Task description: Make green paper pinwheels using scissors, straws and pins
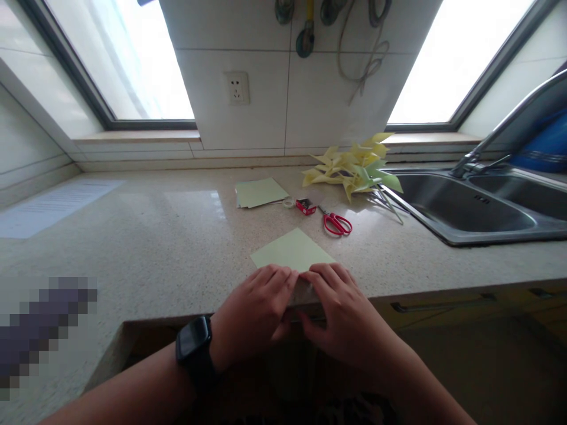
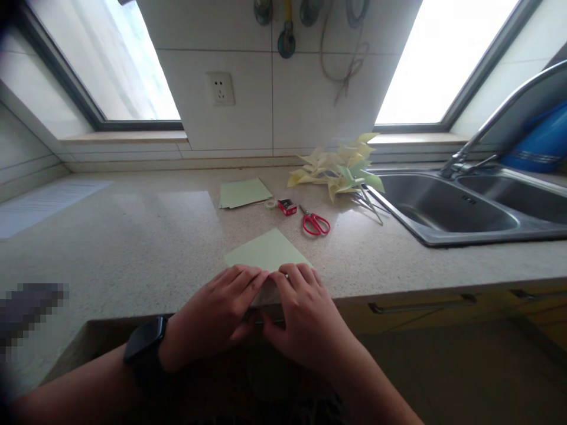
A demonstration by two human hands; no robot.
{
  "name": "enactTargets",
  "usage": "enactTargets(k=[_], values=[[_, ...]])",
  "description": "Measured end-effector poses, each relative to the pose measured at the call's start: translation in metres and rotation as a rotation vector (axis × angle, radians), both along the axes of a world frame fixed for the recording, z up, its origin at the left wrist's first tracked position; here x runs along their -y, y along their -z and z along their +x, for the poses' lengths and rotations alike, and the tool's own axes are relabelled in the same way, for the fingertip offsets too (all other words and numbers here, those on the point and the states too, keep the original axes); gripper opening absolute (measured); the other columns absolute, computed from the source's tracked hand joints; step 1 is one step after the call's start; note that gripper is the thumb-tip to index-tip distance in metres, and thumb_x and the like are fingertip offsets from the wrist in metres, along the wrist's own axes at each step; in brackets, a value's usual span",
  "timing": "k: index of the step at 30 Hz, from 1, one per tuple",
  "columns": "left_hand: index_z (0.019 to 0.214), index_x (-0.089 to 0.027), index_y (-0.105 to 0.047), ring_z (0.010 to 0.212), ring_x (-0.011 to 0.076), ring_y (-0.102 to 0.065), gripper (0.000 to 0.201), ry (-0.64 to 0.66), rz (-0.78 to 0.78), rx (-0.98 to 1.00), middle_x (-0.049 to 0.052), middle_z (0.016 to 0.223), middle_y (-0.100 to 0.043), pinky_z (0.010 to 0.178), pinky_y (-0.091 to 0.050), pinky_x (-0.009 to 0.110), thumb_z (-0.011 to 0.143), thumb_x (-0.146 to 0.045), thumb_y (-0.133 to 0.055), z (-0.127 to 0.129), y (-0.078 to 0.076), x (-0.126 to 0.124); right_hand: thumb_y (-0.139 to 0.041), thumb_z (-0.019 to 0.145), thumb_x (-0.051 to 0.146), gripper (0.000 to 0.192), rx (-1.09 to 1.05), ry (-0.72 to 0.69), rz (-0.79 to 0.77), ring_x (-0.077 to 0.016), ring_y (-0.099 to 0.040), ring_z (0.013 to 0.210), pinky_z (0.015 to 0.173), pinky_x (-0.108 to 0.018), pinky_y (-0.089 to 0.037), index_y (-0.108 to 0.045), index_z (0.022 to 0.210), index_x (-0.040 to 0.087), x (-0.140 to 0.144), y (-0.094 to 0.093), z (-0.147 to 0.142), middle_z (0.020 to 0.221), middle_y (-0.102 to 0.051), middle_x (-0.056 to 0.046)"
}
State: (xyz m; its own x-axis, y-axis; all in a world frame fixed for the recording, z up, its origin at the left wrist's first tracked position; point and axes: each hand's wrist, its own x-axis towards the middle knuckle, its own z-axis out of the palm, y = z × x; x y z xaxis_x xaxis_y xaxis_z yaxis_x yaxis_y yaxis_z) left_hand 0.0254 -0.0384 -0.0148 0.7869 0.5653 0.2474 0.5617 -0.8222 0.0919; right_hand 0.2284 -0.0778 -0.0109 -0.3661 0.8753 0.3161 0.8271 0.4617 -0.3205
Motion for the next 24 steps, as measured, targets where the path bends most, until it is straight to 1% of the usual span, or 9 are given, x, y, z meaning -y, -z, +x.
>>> enactTargets(k=[4,9,11,13,15,19,24], values=[[0.144,-0.006,-0.044,0.117,0.0308,-0.055,0.059,0.038,-0.003,-0.025,0.017,0.129,-0.06,0.104,-0.051,0.046,0.087,-0.015,-0.059,-0.002,0.0,0.008,-0.064,0.08,0.016,0.04,-0.033,-0.014,0.042,-0.0284,-0.051,0.109,0.098,-0.048,-0.047,-0.06,0.12,0.018,0.009,0.008,0.006,0.116,-0.061,-0.011],[0.145,-0.004,-0.043,0.117,0.0309,-0.057,0.059,-0.04,0.053,-0.007,0.019,0.129,-0.059,0.101,-0.055,0.044,0.087,-0.01,-0.055,0.0,0.008,0.019,-0.054,0.09,0.01,0.035,-0.057,0.012,0.173,-0.0267,-0.052,0.106,0.095,-0.046,-0.048,-0.059,0.125,0.015,0.014,0.023,0.009,0.115,-0.061,-0.012],[0.145,-0.002,-0.042,0.119,0.0316,-0.056,0.06,-0.037,0.075,-0.01,0.019,0.13,-0.059,0.102,-0.054,0.044,0.087,-0.011,-0.055,0.001,0.01,0.021,-0.053,0.092,0.011,0.035,-0.066,0.031,0.187,-0.0266,-0.052,0.105,0.094,-0.045,-0.048,-0.059,0.126,0.015,0.015,0.027,0.008,0.114,-0.061,-0.012],[0.145,-0.001,-0.044,0.125,0.0337,-0.053,0.06,-0.033,0.107,-0.009,0.019,0.133,-0.058,0.105,-0.051,0.045,0.087,-0.012,-0.056,0.001,0.01,0.022,-0.053,0.093,0.013,0.034,-0.069,0.053,0.191,-0.0268,-0.053,0.104,0.094,-0.045,-0.048,-0.06,0.126,0.015,0.015,0.029,0.006,0.114,-0.061,-0.012],[0.144,-0.002,-0.047,0.126,0.0348,-0.052,0.058,-0.042,0.138,-0.012,0.018,0.134,-0.06,0.106,-0.05,0.046,0.088,-0.012,-0.055,0.002,0.009,0.023,-0.054,0.093,0.015,0.033,-0.061,0.075,0.198,-0.027,-0.053,0.104,0.094,-0.046,-0.046,-0.061,0.125,0.016,0.016,0.029,0.005,0.114,-0.063,-0.011],[0.141,-0.001,-0.051,0.114,0.0314,-0.061,0.054,-0.036,0.174,-0.021,0.018,0.127,-0.065,0.1,-0.054,0.045,0.087,-0.011,-0.052,0.004,0.009,0.022,-0.055,0.093,0.016,0.032,-0.044,0.089,0.215,-0.0263,-0.054,0.103,0.094,-0.045,-0.044,-0.063,0.125,0.016,0.015,0.028,0.006,0.112,-0.064,-0.01],[0.138,0.0,-0.054,0.113,0.0307,-0.063,0.052,-0.027,0.221,-0.012,0.019,0.128,-0.067,0.1,-0.055,0.044,0.087,-0.01,-0.052,0.005,0.011,0.018,-0.056,0.092,0.016,0.035,-0.022,0.104,0.231,-0.0262,-0.054,0.104,0.095,-0.044,-0.043,-0.064,0.127,0.016,0.015,0.029,0.008,0.112,-0.065,-0.009]])
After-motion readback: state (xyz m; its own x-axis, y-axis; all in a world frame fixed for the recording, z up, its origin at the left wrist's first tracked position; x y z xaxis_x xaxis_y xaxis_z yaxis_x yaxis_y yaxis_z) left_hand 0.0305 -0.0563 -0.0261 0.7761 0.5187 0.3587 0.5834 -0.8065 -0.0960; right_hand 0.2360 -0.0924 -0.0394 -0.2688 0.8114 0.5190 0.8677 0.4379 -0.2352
